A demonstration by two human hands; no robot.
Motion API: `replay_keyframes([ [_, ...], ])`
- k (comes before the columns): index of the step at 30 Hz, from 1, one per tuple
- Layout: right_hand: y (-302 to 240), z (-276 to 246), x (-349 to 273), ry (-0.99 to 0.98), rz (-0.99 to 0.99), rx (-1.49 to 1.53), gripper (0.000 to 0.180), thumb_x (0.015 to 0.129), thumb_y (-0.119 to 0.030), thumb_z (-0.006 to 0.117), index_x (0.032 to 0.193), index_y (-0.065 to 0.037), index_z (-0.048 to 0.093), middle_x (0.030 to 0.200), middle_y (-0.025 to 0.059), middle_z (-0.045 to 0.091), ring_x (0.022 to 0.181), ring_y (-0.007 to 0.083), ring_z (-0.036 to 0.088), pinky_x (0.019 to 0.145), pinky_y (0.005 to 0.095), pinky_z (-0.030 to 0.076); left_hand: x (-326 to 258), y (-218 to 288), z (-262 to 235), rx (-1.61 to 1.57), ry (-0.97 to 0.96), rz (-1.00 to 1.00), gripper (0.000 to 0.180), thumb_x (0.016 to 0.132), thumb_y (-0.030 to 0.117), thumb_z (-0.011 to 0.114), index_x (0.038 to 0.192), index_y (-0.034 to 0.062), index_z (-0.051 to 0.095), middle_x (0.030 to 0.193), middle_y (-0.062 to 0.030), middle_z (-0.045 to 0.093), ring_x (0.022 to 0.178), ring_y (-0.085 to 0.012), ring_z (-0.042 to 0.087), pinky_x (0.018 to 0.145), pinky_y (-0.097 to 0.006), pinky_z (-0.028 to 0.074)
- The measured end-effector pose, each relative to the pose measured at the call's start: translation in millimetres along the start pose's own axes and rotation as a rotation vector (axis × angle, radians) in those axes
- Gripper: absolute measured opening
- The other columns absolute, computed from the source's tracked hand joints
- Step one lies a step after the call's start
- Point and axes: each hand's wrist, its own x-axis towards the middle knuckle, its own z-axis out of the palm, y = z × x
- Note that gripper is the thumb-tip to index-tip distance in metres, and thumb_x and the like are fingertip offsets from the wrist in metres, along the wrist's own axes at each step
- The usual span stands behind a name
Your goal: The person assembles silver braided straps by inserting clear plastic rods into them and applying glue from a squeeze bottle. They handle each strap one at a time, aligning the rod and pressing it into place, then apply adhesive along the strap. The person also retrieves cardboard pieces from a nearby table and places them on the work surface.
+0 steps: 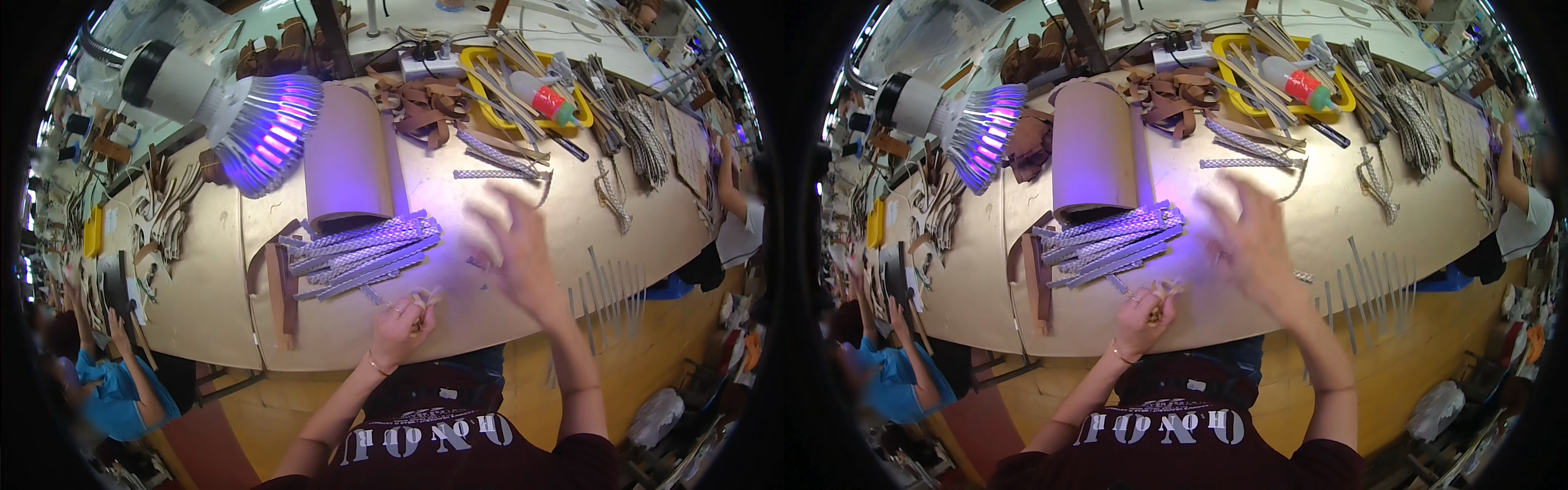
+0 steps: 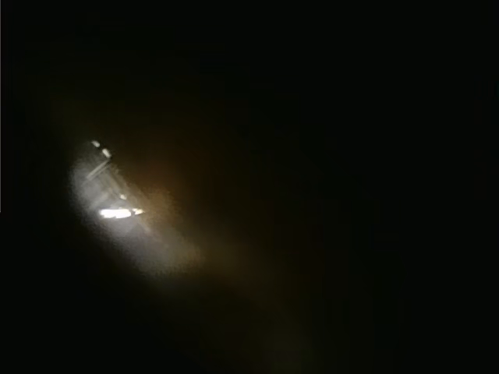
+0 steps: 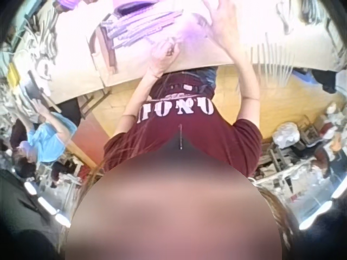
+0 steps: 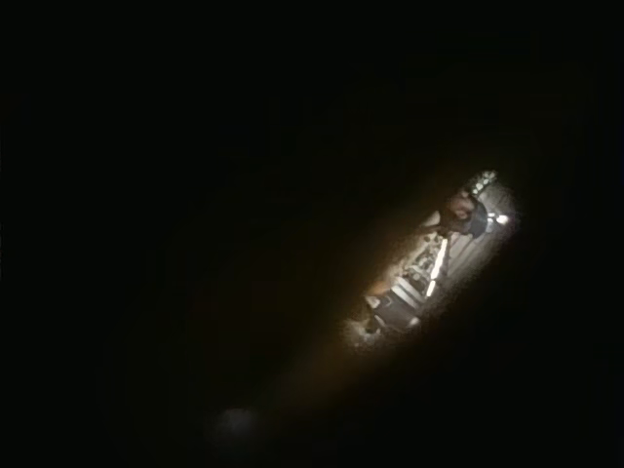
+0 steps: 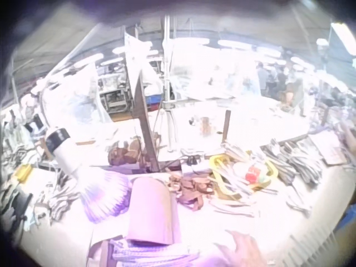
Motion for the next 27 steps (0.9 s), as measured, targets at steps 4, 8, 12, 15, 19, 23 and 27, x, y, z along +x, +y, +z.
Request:
replay_keyframes([
  [4,-62.6,5.3,-51.8,-0.033,0.103,0.695,0.066,0.084,-0.043,0.073,0.138,-0.012,0.051,0.145,0.0226,0.041,0.133,0.0416,0.041,0.11,0.0512,0.033,6.5,20.9,-17.6,-1.125,-0.001,-0.601,0.016,0.094,0.022,0.062,0.097,0.0065,0.059,0.103,-0.0058,0.063,0.077,-0.0174,0.063,0.074,-0.033,0.053],
  [8,-108.8,25.2,-63.6,0.518,0.075,0.657,0.058,0.084,-0.053,0.069,0.126,-0.014,0.062,0.145,0.0198,0.045,0.134,0.0397,0.042,0.109,0.0535,0.033,20.4,67.9,-20.4,-1.29,-0.098,-0.649,0.04,0.102,0.034,0.047,0.127,0.0038,0.054,0.127,-0.0093,0.058,0.112,-0.0204,0.059,0.098,-0.037,0.05],
  [12,-93.1,2.9,-82.3,0.607,0.109,0.38,0.033,0.087,-0.04,0.068,0.108,-0.014,0.069,0.136,0.0108,0.056,0.129,0.0347,0.049,0.106,0.0519,0.037,43.6,101.4,-20.0,-1.598,-0.408,-0.41,0.058,0.102,0.044,0.037,0.142,0.0017,0.041,0.14,-0.0131,0.049,0.128,-0.0263,0.051,0.109,-0.04,0.041],
  [15,-66.4,-23.1,-92.4,0.767,0.089,0.449,0.019,0.088,-0.029,0.068,0.101,-0.015,0.07,0.121,0.003,0.066,0.121,0.0296,0.056,0.099,0.0461,0.045,59.1,125.9,-0.4,-2.026,-0.778,-0.352,0.063,0.102,0.048,0.035,0.139,-0.0027,0.045,0.142,-0.0158,0.049,0.136,-0.0268,0.042,0.115,-0.039,0.032],
  [19,-43.1,-53.9,-131.7,0.905,0.092,0.394,0.017,0.086,-0.021,0.072,0.1,-0.011,0.071,0.101,0.006,0.07,0.105,0.0278,0.067,0.072,0.0358,0.057,56.6,168.6,25.5,-1.684,-0.757,-0.574,0.076,0.097,0.064,0.037,0.14,0.0008,0.045,0.149,-0.0164,0.042,0.142,-0.0212,0.032,0.119,-0.04,0.019],
  [23,-14.4,-80.1,-207.1,1.056,0.19,0.359,0.019,0.083,-0.017,0.072,0.098,-0.006,0.068,0.09,0.0068,0.07,0.084,0.0247,0.07,0.069,0.0344,0.057,34.3,213.2,55.8,-1.739,-1.352,-0.471,0.089,0.092,0.071,0.042,0.149,0.0031,0.033,0.153,-0.0223,0.034,0.146,-0.0294,0.026,0.12,-0.048,0.015],
  [27,24.1,-75.1,-289.7,1.726,0.764,0.339,0.016,0.096,-0.024,0.06,0.089,-0.009,0.061,0.072,0.001,0.056,0.061,0.0086,0.052,0.051,0.0232,0.041,38.4,224.6,59.2,-1.195,-1.643,-0.325,0.092,0.092,0.055,0.057,0.156,0.0062,0.012,0.157,-0.0227,0.027,0.146,-0.0347,0.026,0.12,-0.047,0.013],
])
